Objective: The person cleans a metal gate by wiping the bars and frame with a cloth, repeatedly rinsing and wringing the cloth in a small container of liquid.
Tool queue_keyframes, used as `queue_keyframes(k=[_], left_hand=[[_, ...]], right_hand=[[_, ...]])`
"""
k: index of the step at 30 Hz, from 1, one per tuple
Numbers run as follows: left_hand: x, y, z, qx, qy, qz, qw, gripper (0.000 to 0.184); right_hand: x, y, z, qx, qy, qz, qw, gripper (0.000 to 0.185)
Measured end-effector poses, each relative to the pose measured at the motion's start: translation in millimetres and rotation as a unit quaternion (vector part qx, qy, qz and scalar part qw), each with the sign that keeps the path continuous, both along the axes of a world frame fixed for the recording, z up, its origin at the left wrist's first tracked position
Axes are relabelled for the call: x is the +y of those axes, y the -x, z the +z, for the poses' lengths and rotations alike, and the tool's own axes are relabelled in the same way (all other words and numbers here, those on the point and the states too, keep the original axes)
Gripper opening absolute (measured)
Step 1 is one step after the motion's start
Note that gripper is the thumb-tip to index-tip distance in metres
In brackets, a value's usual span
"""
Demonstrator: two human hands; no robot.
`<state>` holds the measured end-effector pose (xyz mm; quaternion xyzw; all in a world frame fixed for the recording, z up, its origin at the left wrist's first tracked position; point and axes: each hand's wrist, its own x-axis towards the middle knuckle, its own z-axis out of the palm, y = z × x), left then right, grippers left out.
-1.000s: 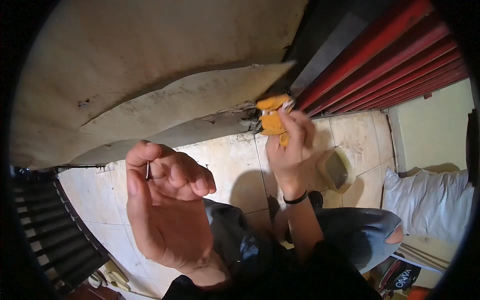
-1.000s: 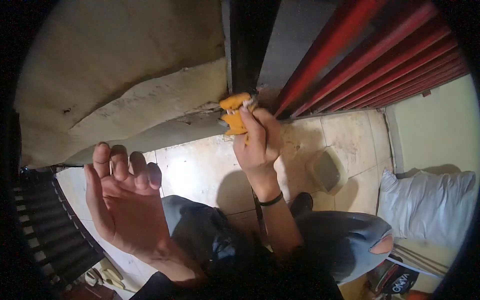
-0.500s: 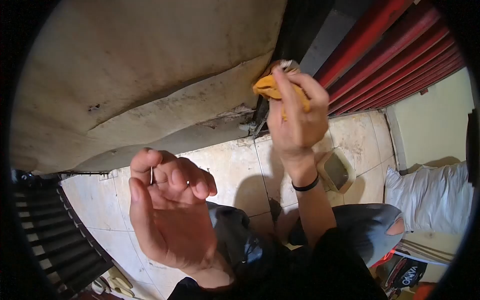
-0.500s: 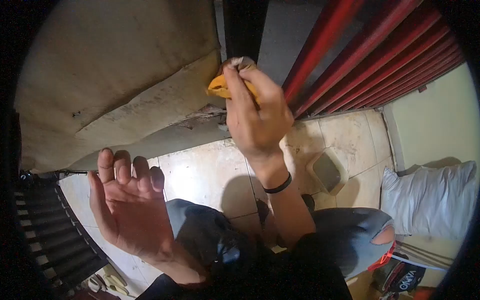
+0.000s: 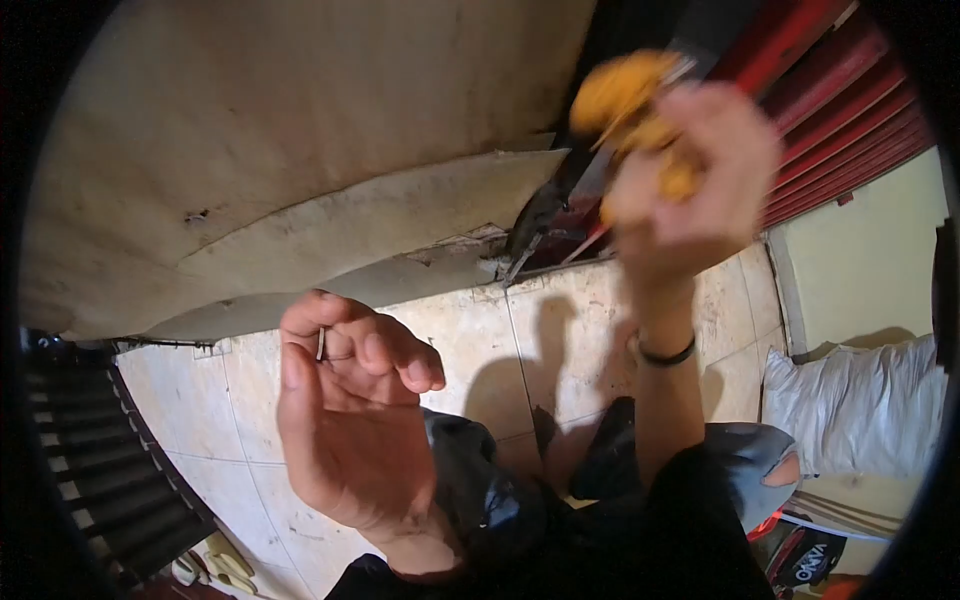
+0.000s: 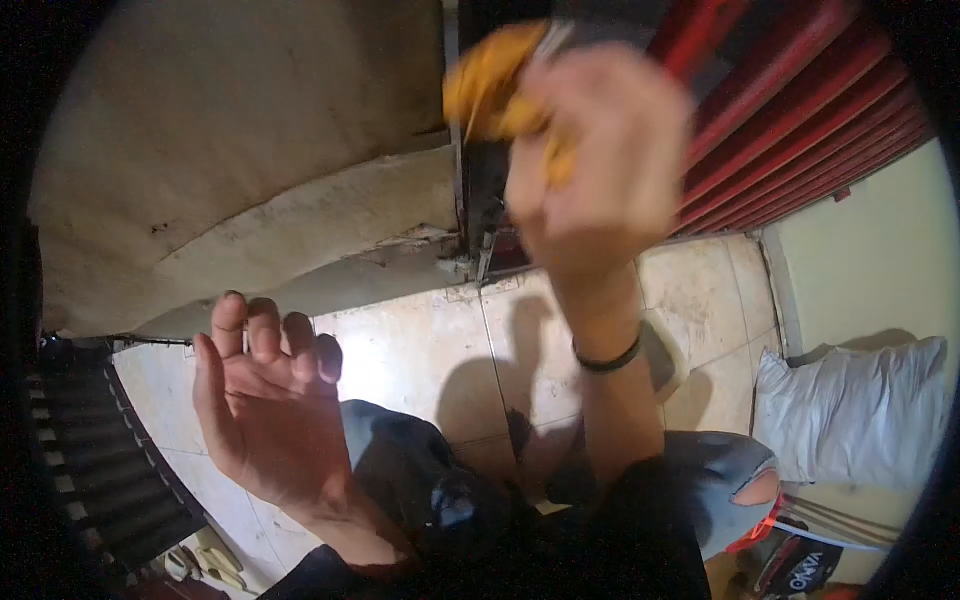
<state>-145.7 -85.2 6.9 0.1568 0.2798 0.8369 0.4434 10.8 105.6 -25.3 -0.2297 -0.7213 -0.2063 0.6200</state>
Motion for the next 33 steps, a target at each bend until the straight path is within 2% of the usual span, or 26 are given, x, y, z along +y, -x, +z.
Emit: queue_keyframes(k=[2, 3, 6, 7, 8, 11, 12, 13, 14, 16, 17, 18, 19, 20, 22, 26, 28, 30, 31, 33], left_hand=[[-1, 3, 1, 0.002, -0.023, -0.008, 1.000, 0.038], [0, 3, 2, -0.012, -0.025, -0.012, 1.000, 0.039], [5, 0, 0, 0.005, -0.006, -0.007, 1.000, 0.039], [5, 0, -1, 0.003, -0.004, -0.012, 1.000, 0.038], [7, -1, -1, 0.004, -0.005, -0.011, 1.000, 0.038], [4, -5, -1, 0.013, -0.003, -0.029, 1.000, 0.037], [2, -4, -2, 0.013, -0.006, -0.025, 1.000, 0.037], [2, -3, -4, 0.016, -0.010, -0.030, 0.999, 0.037], [2, -2, -4, 0.020, -0.011, -0.036, 0.999, 0.037], [-2, 0, -2, 0.008, -0.012, -0.032, 0.999, 0.038], [-4, 0, 0, 0.000, -0.026, -0.029, 0.999, 0.039], [-5, 1, 2, -0.005, -0.040, -0.027, 0.999, 0.040], [-7, 1, 4, -0.009, -0.041, -0.026, 0.999, 0.042], [-8, 0, 5, -0.006, -0.036, -0.029, 0.999, 0.042], [-7, 0, 6, -0.012, -0.046, -0.029, 0.998, 0.042], [-6, 0, 4, -0.015, -0.023, -0.028, 0.999, 0.041], [-8, 0, 3, -0.010, -0.037, -0.025, 0.999, 0.042], [-9, 0, 3, 0.003, -0.036, -0.027, 0.999, 0.042], [-10, 1, 4, 0.000, -0.037, -0.029, 0.999, 0.042], [-10, 3, 5, 0.000, -0.033, -0.032, 0.999, 0.044]], right_hand=[[8, 6, 49, 0.028, -0.065, -0.006, 0.997, 0.031], [6, 9, 53, 0.025, -0.051, -0.009, 0.998, 0.030], [-22, 8, -6, -0.049, 0.101, -0.005, 0.994, 0.022], [-36, 2, -23, -0.085, 0.200, -0.025, 0.976, 0.020], [-34, -7, -31, -0.085, 0.200, -0.024, 0.976, 0.020], [-40, -23, -54, 0.045, 0.203, -0.107, 0.972, 0.017], [-47, -21, -64, 0.241, 0.328, -0.002, 0.913, 0.017], [-49, -19, -74, 0.419, 0.431, 0.102, 0.792, 0.018], [-50, -18, -87, 0.418, 0.430, 0.105, 0.793, 0.018], [-55, -13, -95, 0.323, 0.545, -0.012, 0.774, 0.022], [-61, 4, -95, 0.403, 0.557, 0.028, 0.726, 0.020], [-58, 11, -118, 0.287, 0.486, -0.053, 0.824, 0.020], [-63, 28, -115, 0.191, 0.390, -0.076, 0.897, 0.017], [-68, 44, -121, 0.125, 0.365, -0.077, 0.919, 0.015], [-79, 65, -139, 0.116, 0.349, -0.052, 0.929, 0.015], [-88, 34, -134, -0.009, 0.396, -0.045, 0.917, 0.024], [-90, 24, -121, 0.003, 0.394, -0.027, 0.919, 0.029], [-82, 16, -107, 0.061, 0.335, -0.035, 0.939, 0.031], [-78, 19, -110, 0.120, 0.395, 0.010, 0.911, 0.031], [-83, 33, -146, 0.126, 0.402, 0.009, 0.907, 0.029]])
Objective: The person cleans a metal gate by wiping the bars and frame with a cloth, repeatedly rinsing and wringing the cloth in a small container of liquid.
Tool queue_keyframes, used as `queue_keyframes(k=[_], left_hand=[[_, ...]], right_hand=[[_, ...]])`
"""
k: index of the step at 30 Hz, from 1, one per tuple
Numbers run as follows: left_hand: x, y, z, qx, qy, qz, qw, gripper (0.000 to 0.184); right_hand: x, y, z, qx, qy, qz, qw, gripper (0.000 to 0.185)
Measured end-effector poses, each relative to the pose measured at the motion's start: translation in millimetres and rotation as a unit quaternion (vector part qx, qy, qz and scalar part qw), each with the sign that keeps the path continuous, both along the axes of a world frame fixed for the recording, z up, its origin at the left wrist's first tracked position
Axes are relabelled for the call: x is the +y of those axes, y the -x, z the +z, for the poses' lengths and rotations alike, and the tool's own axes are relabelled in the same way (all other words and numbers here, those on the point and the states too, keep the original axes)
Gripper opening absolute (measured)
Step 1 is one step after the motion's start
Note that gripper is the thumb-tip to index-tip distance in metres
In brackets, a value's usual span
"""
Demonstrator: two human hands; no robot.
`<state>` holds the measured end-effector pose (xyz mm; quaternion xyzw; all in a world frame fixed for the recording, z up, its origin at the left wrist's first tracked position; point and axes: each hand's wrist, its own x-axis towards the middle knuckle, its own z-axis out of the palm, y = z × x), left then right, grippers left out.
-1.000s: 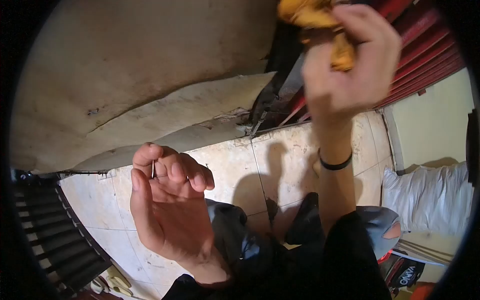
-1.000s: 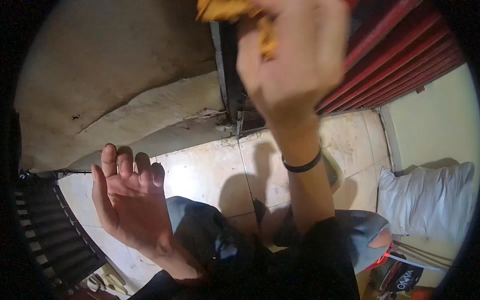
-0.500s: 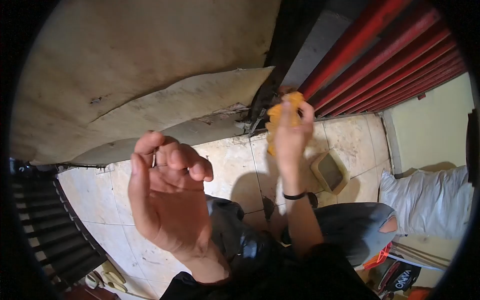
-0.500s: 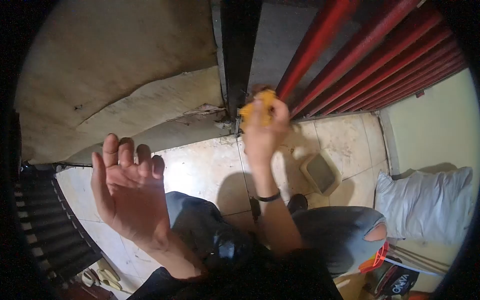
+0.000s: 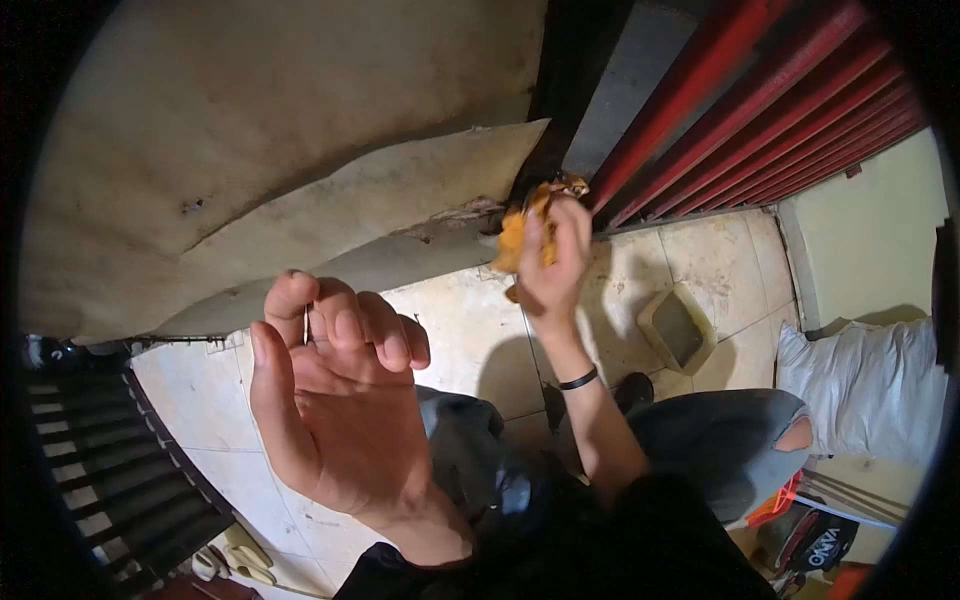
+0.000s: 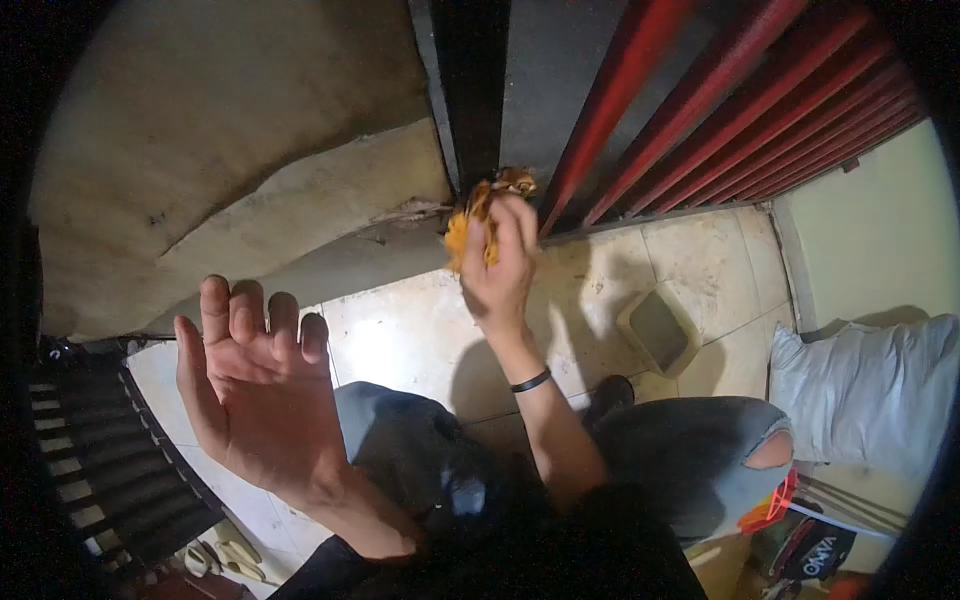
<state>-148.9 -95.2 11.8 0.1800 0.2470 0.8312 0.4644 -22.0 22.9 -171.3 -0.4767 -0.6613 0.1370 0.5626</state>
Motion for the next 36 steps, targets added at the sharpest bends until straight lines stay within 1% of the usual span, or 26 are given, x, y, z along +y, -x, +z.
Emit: queue_keyframes(k=[2, 3, 5, 6, 7, 8, 9, 10, 11, 13, 14, 15, 16, 17, 18, 19, 20, 21, 22, 26, 28, 29, 31, 33, 35, 36], left_hand=[[2, -2, -1, 0.002, 0.001, 0.000, 1.000, 0.044], [2, -3, -2, 0.005, 0.007, 0.002, 1.000, 0.044], [0, -3, -2, 0.010, 0.007, -0.010, 1.000, 0.044], [2, -2, -4, 0.009, -0.003, -0.021, 1.000, 0.045], [3, -2, -4, 0.010, -0.003, -0.021, 1.000, 0.045], [3, -1, -5, 0.016, -0.005, -0.019, 1.000, 0.045], [2, 0, -5, 0.023, -0.006, -0.018, 1.000, 0.045], [0, 0, -6, 0.024, -0.003, -0.021, 0.999, 0.045], [0, 2, -9, 0.034, -0.012, -0.029, 0.999, 0.045], [2, 6, -14, 0.051, -0.024, -0.042, 0.998, 0.045], [2, 3, -13, 0.051, -0.016, -0.042, 0.998, 0.045], [4, -2, -11, 0.103, 0.028, -0.014, 0.994, 0.046], [8, -5, -10, 0.157, 0.068, 0.013, 0.985, 0.048], [13, 2, -19, 0.235, 0.059, -0.026, 0.970, 0.050], [20, -5, -18, 0.265, 0.114, -0.017, 0.957, 0.052], [26, -15, -18, 0.295, 0.169, -0.008, 0.940, 0.055], [30, -17, -24, 0.356, 0.170, 0.004, 0.919, 0.061], [34, -21, -25, 0.356, 0.173, 0.005, 0.918, 0.060], [38, -23, -27, 0.358, 0.177, 0.014, 0.917, 0.060], [46, -23, -37, 0.384, 0.175, 0.041, 0.906, 0.060], [49, -24, -39, 0.392, 0.173, 0.040, 0.903, 0.061], [48, -24, -39, 0.397, 0.169, 0.041, 0.901, 0.061], [50, -26, -36, 0.399, 0.181, 0.039, 0.898, 0.061], [46, -27, -33, 0.399, 0.201, 0.039, 0.894, 0.061], [45, -24, -33, 0.390, 0.184, 0.030, 0.902, 0.061], [46, -24, -33, 0.391, 0.189, 0.027, 0.901, 0.061]], right_hand=[[-1, 0, -20, -0.022, -0.029, 0.014, 0.999, 0.029], [-3, -1, -18, -0.019, -0.027, 0.014, 0.999, 0.029], [-15, -5, -15, 0.031, 0.039, 0.036, 0.998, 0.027], [-15, 2, -48, 0.199, 0.055, 0.008, 0.978, 0.023], [-15, -1, -67, 0.199, 0.056, 0.007, 0.978, 0.023], [-14, -7, -82, 0.313, 0.184, 0.042, 0.931, 0.021], [-16, -13, -85, 0.417, 0.308, 0.074, 0.852, 0.018], [-20, -17, -89, 0.500, 0.377, 0.111, 0.771, 0.015], [-24, -17, -93, 0.505, 0.373, 0.110, 0.771, 0.015], [-34, -6, -47, 0.396, 0.407, 0.091, 0.818, 0.016], [-37, 5, -33, 0.321, 0.279, 0.067, 0.902, 0.014], [-36, 9, -27, 0.189, 0.161, 0.022, 0.969, 0.018], [-25, 21, -29, 0.248, 0.056, 0.050, 0.966, 0.024], [-15, 30, -31, 0.304, -0.052, 0.077, 0.948, 0.033], [-13, 17, -29, 0.112, -0.008, 0.053, 0.992, 0.039], [-8, 14, -37, 0.083, 0.009, 0.033, 0.996, 0.037], [-9, 16, -45, 0.065, 0.006, 0.012, 0.998, 0.033], [-8, 20, -47, 0.048, 0.004, -0.009, 0.999, 0.030], [-7, 22, -50, 0.092, 0.045, -0.043, 0.994, 0.023], [-8, 23, -28, 0.159, 0.072, -0.039, 0.984, 0.021], [4, 21, -16, 0.117, -0.017, -0.021, 0.993, 0.017], [7, 20, -26, 0.142, 0.005, -0.010, 0.990, 0.016], [-1, 18, -30, 0.052, 0.132, -0.034, 0.989, 0.017], [-5, 15, -29, 0.039, 0.127, -0.022, 0.991, 0.018], [-2, 16, -24, 0.093, 0.017, -0.031, 0.995, 0.017], [-5, 14, -3, 0.101, 0.032, 0.000, 0.994, 0.022]])
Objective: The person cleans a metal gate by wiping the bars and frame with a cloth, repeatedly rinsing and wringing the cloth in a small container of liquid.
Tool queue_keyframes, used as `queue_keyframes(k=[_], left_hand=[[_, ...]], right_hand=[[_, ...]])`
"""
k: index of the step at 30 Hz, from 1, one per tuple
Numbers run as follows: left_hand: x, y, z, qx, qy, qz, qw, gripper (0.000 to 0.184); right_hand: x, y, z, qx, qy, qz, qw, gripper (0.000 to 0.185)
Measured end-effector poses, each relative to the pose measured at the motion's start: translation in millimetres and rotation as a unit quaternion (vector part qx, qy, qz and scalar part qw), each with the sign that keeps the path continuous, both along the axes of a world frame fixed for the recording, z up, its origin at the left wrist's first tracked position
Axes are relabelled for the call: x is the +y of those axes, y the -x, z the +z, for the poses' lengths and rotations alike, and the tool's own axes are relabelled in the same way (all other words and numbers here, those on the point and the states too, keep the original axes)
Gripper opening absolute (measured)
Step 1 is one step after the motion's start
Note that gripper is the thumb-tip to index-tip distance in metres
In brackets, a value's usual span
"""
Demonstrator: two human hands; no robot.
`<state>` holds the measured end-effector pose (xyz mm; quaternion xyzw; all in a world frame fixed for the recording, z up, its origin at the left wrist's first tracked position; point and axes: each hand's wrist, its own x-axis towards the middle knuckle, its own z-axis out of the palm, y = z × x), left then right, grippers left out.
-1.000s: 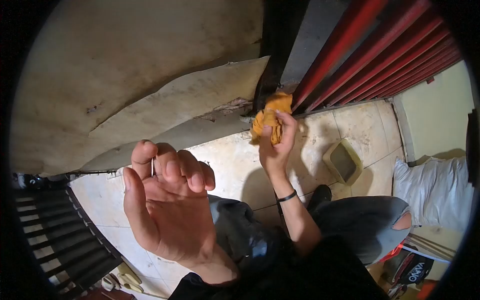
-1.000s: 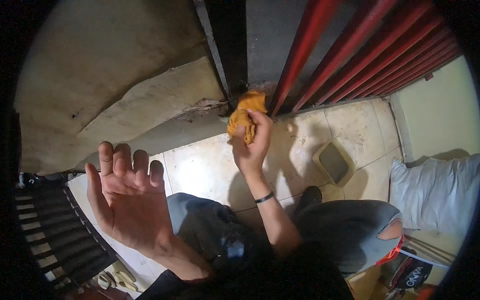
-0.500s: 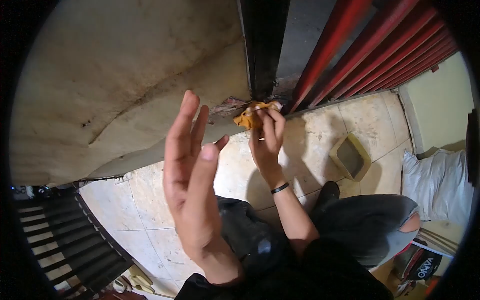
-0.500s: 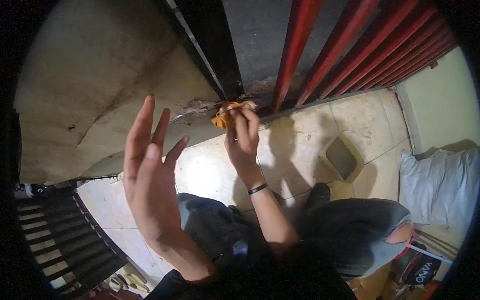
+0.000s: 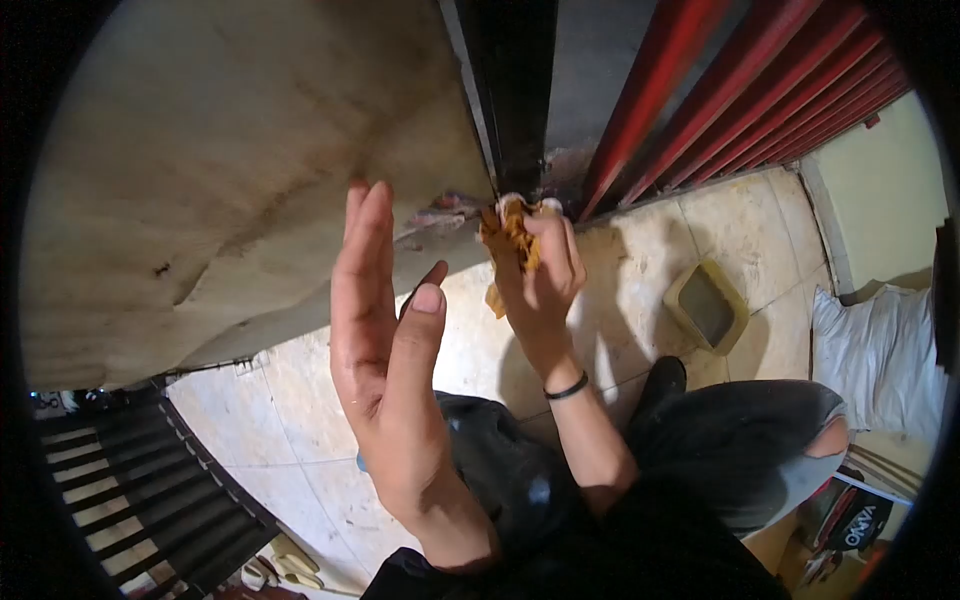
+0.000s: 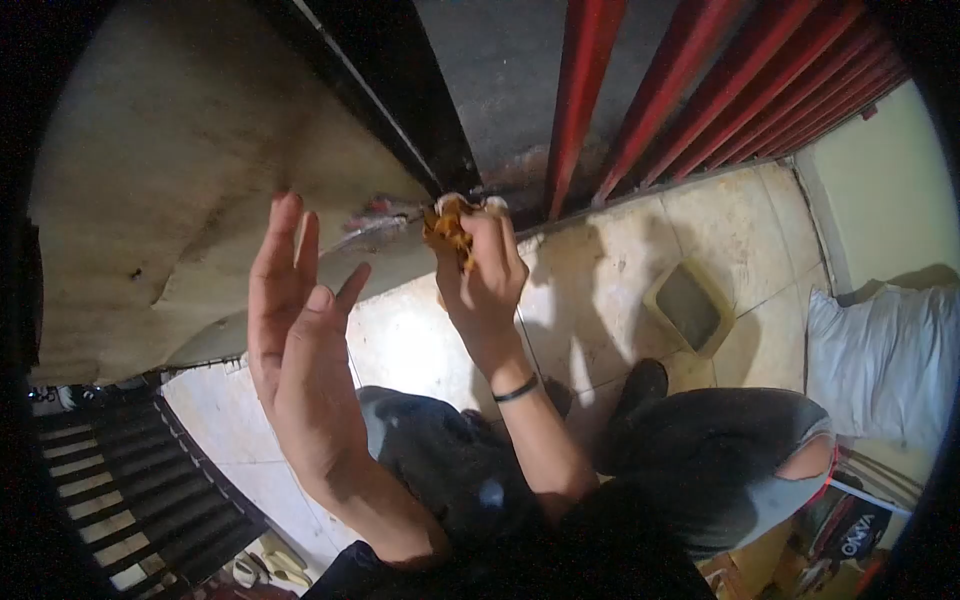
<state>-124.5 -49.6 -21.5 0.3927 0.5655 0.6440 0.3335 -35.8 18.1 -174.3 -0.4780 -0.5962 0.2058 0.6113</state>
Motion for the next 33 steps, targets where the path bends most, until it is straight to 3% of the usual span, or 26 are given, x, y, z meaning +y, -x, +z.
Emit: queue_keyframes(k=[1, 3, 4, 5, 9, 12, 13, 15, 17, 18, 19, 21, 23, 27, 30, 33], left_hand=[[-2, -2, 1, 0.003, -0.002, -0.002, 1.000, 0.062], [0, -1, 2, 0.009, -0.019, -0.010, 1.000, 0.063], [1, 0, 1, 0.013, -0.010, -0.002, 1.000, 0.063], [-2, 1, 2, 0.015, 0.007, 0.006, 1.000, 0.064], [-6, 3, 1, 0.006, 0.005, 0.003, 1.000, 0.066], [-3, 1, 2, 0.016, -0.008, -0.005, 1.000, 0.068], [0, 2, 0, 0.017, -0.018, -0.008, 1.000, 0.068], [-1, 2, -1, 0.034, -0.006, 0.010, 0.999, 0.068], [6, 5, -5, 0.041, -0.013, 0.014, 0.999, 0.069], [3, 5, -2, 0.040, -0.016, 0.005, 0.999, 0.069], [-4, 3, 1, 0.038, -0.014, -0.006, 0.999, 0.069], [-4, 3, -4, 0.038, -0.016, -0.011, 0.999, 0.069], [-3, 5, -6, 0.064, -0.025, -0.011, 0.998, 0.070], [-3, 6, -4, 0.056, -0.023, 0.010, 0.998, 0.072], [-5, 5, -2, 0.067, -0.022, -0.017, 0.997, 0.069], [-5, 4, -1, 0.072, -0.007, -0.009, 0.997, 0.067]], right_hand=[[-4, -1, -8, 0.000, 0.011, 0.002, 1.000, 0.022], [7, 4, -37, -0.128, 0.009, -0.053, 0.990, 0.022], [1, 13, -42, 0.042, 0.143, -0.005, 0.989, 0.021], [-3, 10, -48, 0.042, 0.143, -0.004, 0.989, 0.021], [-1, 0, 22, -0.029, -0.030, -0.074, 0.996, 0.018], [7, -13, -7, -0.110, -0.027, -0.012, 0.993, 0.021], [1, -8, -7, -0.156, 0.055, -0.016, 0.986, 0.021], [-13, -11, -37, -0.112, 0.189, 0.012, 0.975, 0.023], [-20, -10, -38, -0.038, 0.029, -0.003, 0.999, 0.025], [-15, -11, -29, -0.061, -0.047, -0.013, 0.997, 0.032], [-10, -12, 2, -0.084, -0.056, -0.031, 0.994, 0.039], [11, -14, 8, -0.159, -0.106, -0.062, 0.980, 0.043], [17, -5, -13, -0.201, -0.133, -0.095, 0.966, 0.043], [-7, -9, -55, -0.272, -0.058, -0.074, 0.958, 0.040], [-2, -9, -47, -0.157, -0.077, -0.040, 0.984, 0.041], [7, -16, -51, -0.183, -0.061, -0.018, 0.981, 0.036]])
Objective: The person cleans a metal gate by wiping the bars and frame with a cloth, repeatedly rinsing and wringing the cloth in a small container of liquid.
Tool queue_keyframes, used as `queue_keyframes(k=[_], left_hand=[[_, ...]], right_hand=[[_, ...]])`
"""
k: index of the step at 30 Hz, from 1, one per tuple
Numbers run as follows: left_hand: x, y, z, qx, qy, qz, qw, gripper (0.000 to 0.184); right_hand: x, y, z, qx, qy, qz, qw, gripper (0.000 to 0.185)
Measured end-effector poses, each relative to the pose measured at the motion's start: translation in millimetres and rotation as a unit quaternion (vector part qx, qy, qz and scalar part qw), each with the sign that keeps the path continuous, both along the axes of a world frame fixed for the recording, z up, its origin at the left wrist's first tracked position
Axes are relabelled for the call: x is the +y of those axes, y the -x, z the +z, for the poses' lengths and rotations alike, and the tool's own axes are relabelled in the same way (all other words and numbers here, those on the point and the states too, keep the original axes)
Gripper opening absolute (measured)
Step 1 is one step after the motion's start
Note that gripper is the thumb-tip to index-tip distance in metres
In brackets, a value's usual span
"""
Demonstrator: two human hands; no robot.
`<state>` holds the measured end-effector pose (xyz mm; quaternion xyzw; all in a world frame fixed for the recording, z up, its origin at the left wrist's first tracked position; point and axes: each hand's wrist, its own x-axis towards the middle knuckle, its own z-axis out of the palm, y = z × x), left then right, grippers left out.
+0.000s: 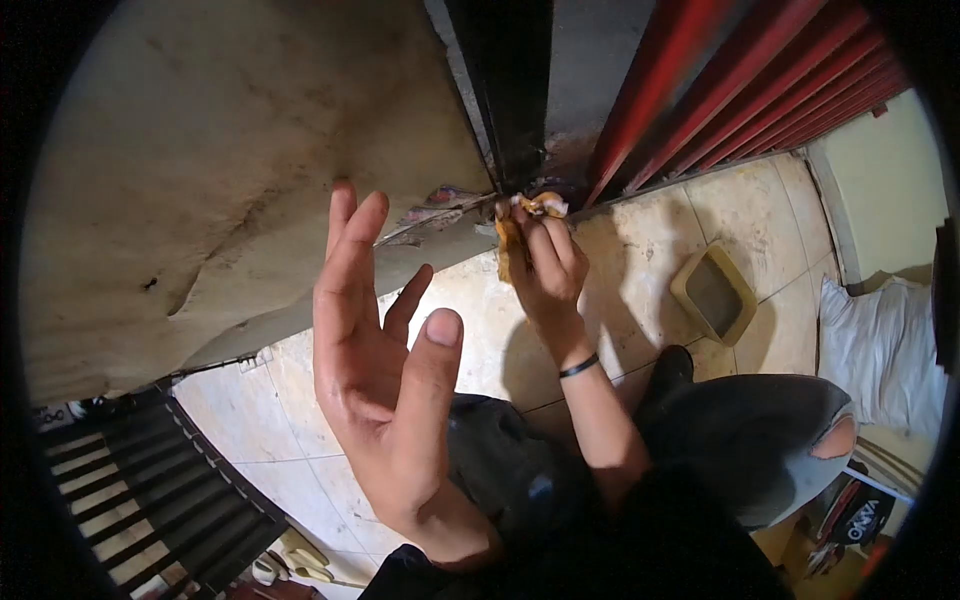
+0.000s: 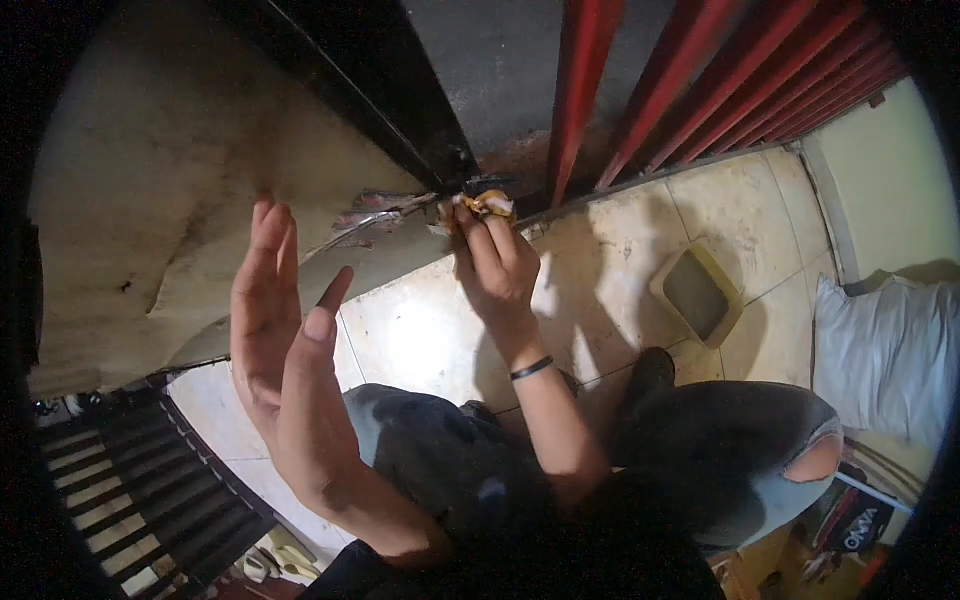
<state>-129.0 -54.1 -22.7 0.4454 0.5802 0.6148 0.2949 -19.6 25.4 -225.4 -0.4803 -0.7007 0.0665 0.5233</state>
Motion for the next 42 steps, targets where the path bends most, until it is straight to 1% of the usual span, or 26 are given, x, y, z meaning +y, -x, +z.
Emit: queue_keyframes(k=[1, 2, 6, 9, 10, 12, 13, 15, 16, 18, 19, 22, 23, 24, 26, 27, 28, 31, 32, 34, 35, 36, 38, 39, 40, 42], left_hand=[[1, 1, 0, 0.001, -0.004, -0.004, 1.000, 0.067], [2, 3, -2, 0.000, -0.005, -0.007, 1.000, 0.065], [-2, 3, 3, -0.007, 0.008, 0.002, 1.000, 0.060], [-5, 2, 1, -0.015, 0.005, 0.003, 1.000, 0.060], [-6, 1, 2, -0.021, 0.007, 0.006, 1.000, 0.060], [-8, 1, 7, -0.001, 0.005, 0.006, 1.000, 0.061], [-11, 1, 7, 0.012, 0.023, 0.012, 1.000, 0.061], [-15, 2, 10, 0.007, 0.022, -0.002, 1.000, 0.058], [-14, 1, 11, -0.006, 0.019, -0.015, 1.000, 0.057], [-12, 1, 8, 0.020, 0.025, -0.007, 0.999, 0.057], [-12, 2, 7, 0.043, 0.023, 0.002, 0.999, 0.057], [-11, 2, 6, 0.074, 0.033, 0.024, 0.996, 0.057], [-13, 3, 5, 0.094, 0.025, 0.022, 0.995, 0.056], [-11, 5, 3, 0.102, 0.024, 0.019, 0.994, 0.056], [-19, 10, 3, 0.111, 0.012, 0.009, 0.994, 0.056], [-21, 11, 5, 0.125, 0.022, 0.020, 0.992, 0.057], [-24, 15, 2, 0.126, 0.012, 0.013, 0.992, 0.056], [-25, 18, 5, 0.136, 0.005, 0.039, 0.990, 0.054], [-24, 19, 4, 0.139, 0.005, 0.034, 0.990, 0.054], [-26, 13, 6, 0.170, 0.020, 0.089, 0.981, 0.054], [-26, 13, 6, 0.183, 0.021, 0.090, 0.979, 0.053], [-24, 12, 7, 0.187, 0.021, 0.086, 0.978, 0.053], [-27, 8, 10, 0.192, 0.042, 0.118, 0.973, 0.066], [-27, 7, 11, 0.182, 0.035, 0.111, 0.976, 0.065], [-26, 7, 9, 0.183, 0.038, 0.114, 0.976, 0.065], [-27, 9, 10, 0.168, 0.031, 0.098, 0.980, 0.063]], right_hand=[[0, -5, -11, -0.059, -0.009, -0.006, 0.998, 0.032], [1, -9, -23, -0.058, -0.014, -0.009, 0.998, 0.032], [-8, -18, -24, 0.009, 0.056, 0.044, 0.997, 0.030], [-16, -33, -77, 0.107, 0.126, 0.028, 0.986, 0.020], [-31, -44, -118, 0.223, 0.295, 0.034, 0.929, 0.025], [-40, -50, -76, 0.385, 0.373, 0.036, 0.843, 0.034], [-33, -48, -53, 0.371, 0.307, 0.039, 0.876, 0.035], [-18, -28, -2, 0.400, 0.199, 0.073, 0.892, 0.035], [-4, -17, -7, 0.391, 0.161, 0.087, 0.902, 0.029], [10, -7, -10, 0.185, 0.043, 0.019, 0.982, 0.034], [5, -4, -28, 0.230, 0.067, 0.046, 0.970, 0.040], [-11, -11, -119, 0.187, 0.176, 0.017, 0.966, 0.034], [-15, -20, -119, 0.164, 0.192, 0.027, 0.967, 0.026], [-7, -21, -108, 0.173, 0.192, 0.026, 0.966, 0.026], [-8, -23, -65, 0.277, 0.210, -0.026, 0.937, 0.025], [-4, -16, -27, 0.369, 0.233, -0.004, 0.900, 0.032], [7, -9, -36, 0.330, 0.169, 0.003, 0.929, 0.032], [13, -10, -64, 0.214, 0.211, 0.030, 0.953, 0.025], [13, -17, -83, 0.234, 0.232, 0.035, 0.944, 0.020], [8, -27, -126, 0.194, 0.185, 0.008, 0.963, 0.020], [6, -24, -165, 0.204, 0.217, 0.014, 0.955, 0.022], [8, -23, -164, 0.208, 0.216, 0.011, 0.954, 0.022], [3, -20, -145, 0.370, 0.253, 0.020, 0.894, 0.023], [8, -24, -107, 0.376, 0.254, -0.002, 0.891, 0.020], [15, -24, -88, 0.409, 0.200, 0.026, 0.890, 0.017], [24, -33, -40, 0.346, 0.168, 0.062, 0.921, 0.017]])
